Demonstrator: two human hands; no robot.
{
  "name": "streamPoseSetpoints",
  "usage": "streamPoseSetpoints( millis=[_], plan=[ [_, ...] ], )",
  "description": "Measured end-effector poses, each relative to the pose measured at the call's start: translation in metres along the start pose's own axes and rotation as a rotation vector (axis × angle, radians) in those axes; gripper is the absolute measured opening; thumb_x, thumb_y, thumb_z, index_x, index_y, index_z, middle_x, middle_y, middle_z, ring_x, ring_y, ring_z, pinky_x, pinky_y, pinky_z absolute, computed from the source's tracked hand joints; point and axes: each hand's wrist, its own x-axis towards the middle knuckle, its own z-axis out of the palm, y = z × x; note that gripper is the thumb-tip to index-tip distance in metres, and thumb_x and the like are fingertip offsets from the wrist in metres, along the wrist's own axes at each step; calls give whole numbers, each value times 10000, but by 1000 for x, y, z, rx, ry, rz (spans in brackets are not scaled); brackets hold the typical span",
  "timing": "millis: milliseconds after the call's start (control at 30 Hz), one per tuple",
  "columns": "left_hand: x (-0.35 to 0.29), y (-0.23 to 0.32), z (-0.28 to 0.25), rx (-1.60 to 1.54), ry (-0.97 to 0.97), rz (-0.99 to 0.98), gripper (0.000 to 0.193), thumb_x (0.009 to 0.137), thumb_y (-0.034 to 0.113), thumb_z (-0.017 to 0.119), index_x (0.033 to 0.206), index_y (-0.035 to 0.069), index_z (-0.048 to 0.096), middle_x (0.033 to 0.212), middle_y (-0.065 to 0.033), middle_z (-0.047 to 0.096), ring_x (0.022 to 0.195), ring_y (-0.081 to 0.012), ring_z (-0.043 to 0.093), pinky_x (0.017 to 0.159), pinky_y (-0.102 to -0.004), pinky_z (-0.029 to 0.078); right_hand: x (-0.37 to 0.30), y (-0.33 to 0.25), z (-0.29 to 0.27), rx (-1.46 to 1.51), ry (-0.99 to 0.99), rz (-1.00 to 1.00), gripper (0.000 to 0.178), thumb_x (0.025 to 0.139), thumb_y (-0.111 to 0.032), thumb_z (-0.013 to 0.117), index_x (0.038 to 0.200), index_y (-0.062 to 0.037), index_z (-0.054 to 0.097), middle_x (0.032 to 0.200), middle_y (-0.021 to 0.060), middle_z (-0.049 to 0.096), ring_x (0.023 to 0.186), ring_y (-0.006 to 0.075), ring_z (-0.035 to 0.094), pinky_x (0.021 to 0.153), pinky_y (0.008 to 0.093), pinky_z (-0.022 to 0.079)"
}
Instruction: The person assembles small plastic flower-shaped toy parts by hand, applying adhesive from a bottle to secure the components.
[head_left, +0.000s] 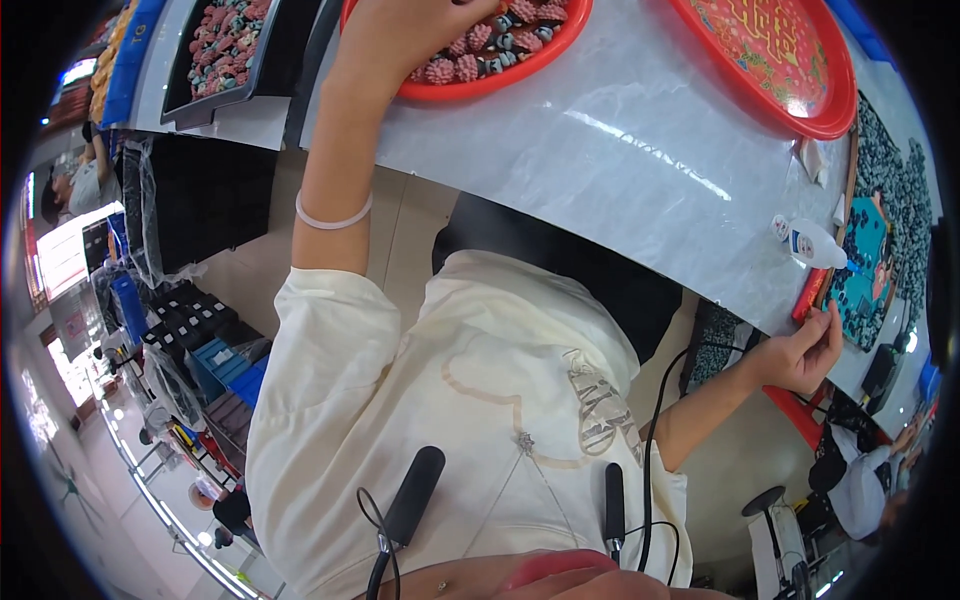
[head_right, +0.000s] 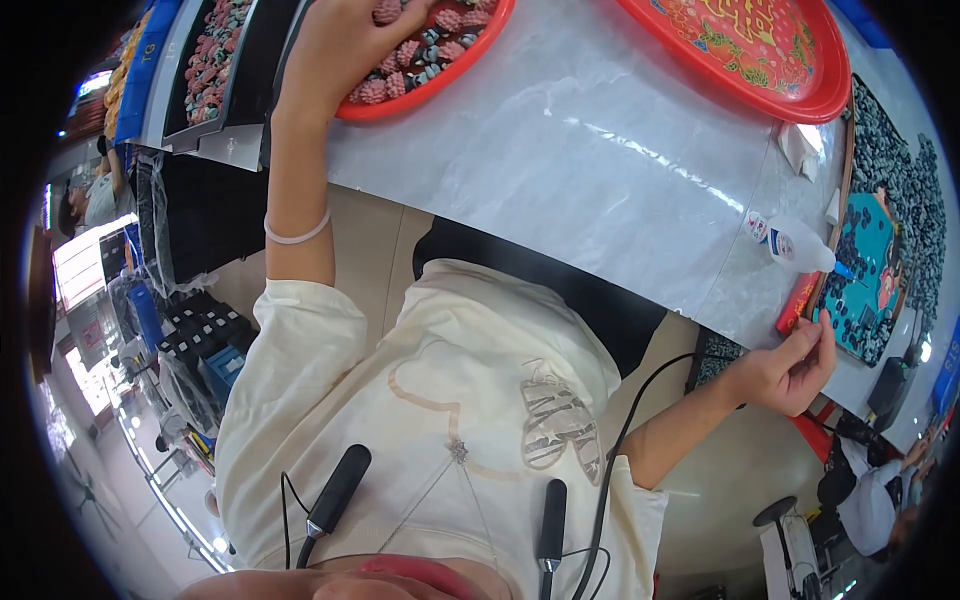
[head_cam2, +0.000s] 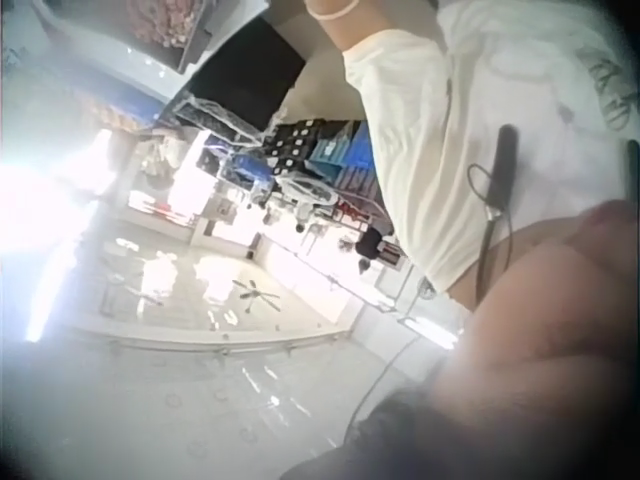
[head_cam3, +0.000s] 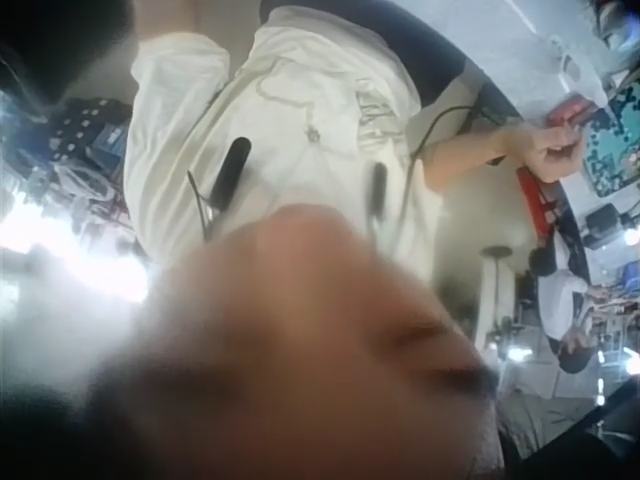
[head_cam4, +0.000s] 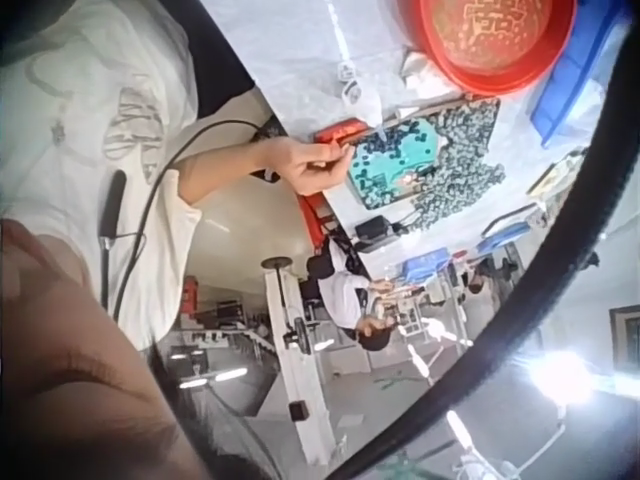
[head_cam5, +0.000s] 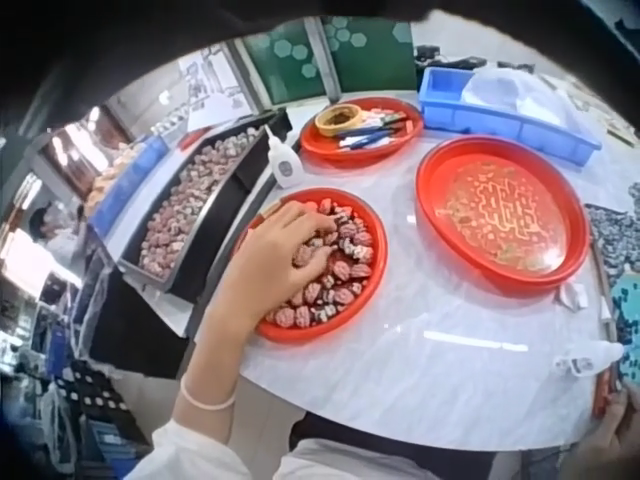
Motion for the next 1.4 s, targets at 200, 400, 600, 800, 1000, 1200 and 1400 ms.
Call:
streamPoseSetpoints(
  millis=[200,400,600,800,1000,1200,1400],
  plan=[
    [0,5,-3,-101,89,-25,129,745,91,616,834,6,577,881,-116,583,857,-273,568,756,-331,452,0,-2,0,13,-1,7,131,825,27,544,909,95,617,787,119,615,635,135,554,564,220,471],
    [3,5,-6,-62,216,-62,125,760,82,621,832,-10,578,867,-138,602,819,-279,575,742,-327,450,1,-3,2,-1,13,15,132,827,25,543,910,98,616,782,123,613,637,136,553,562,221,468],
    [3,33,-23,81,102,-377,156,776,105,607,871,-18,605,914,-143,622,863,-283,584,770,-331,449,1,-4,2,-12,8,19,132,828,26,545,913,102,612,802,129,620,640,138,556,559,223,466],
    [-14,37,-25,-8,92,-412,245,861,156,513,1031,-9,577,1072,-163,577,1006,-303,536,880,-328,401,0,-3,1,-17,16,10,132,829,27,542,913,100,613,812,127,624,634,139,557,563,224,466],
    [-17,44,-22,54,-172,-449,396,868,269,513,1169,10,512,1307,-187,386,1224,-333,362,1018,-369,288,0,-3,1,-25,15,10,132,832,23,540,914,95,614,810,124,624,632,139,557,558,223,466],
    [-14,41,-22,56,-268,-389,486,837,352,550,1188,20,503,1327,-193,360,1247,-339,334,1037,-377,264,1,-6,3,-37,10,5,132,837,19,536,916,93,612,809,120,621,636,131,552,551,220,463],
    [-15,38,-21,-23,-201,-416,485,794,329,595,1162,20,531,1280,-193,418,1226,-325,363,1027,-383,278,1,-1,1,-9,0,13,134,832,29,526,915,95,609,828,116,628,639,125,550,554,217,466]
  ],
)
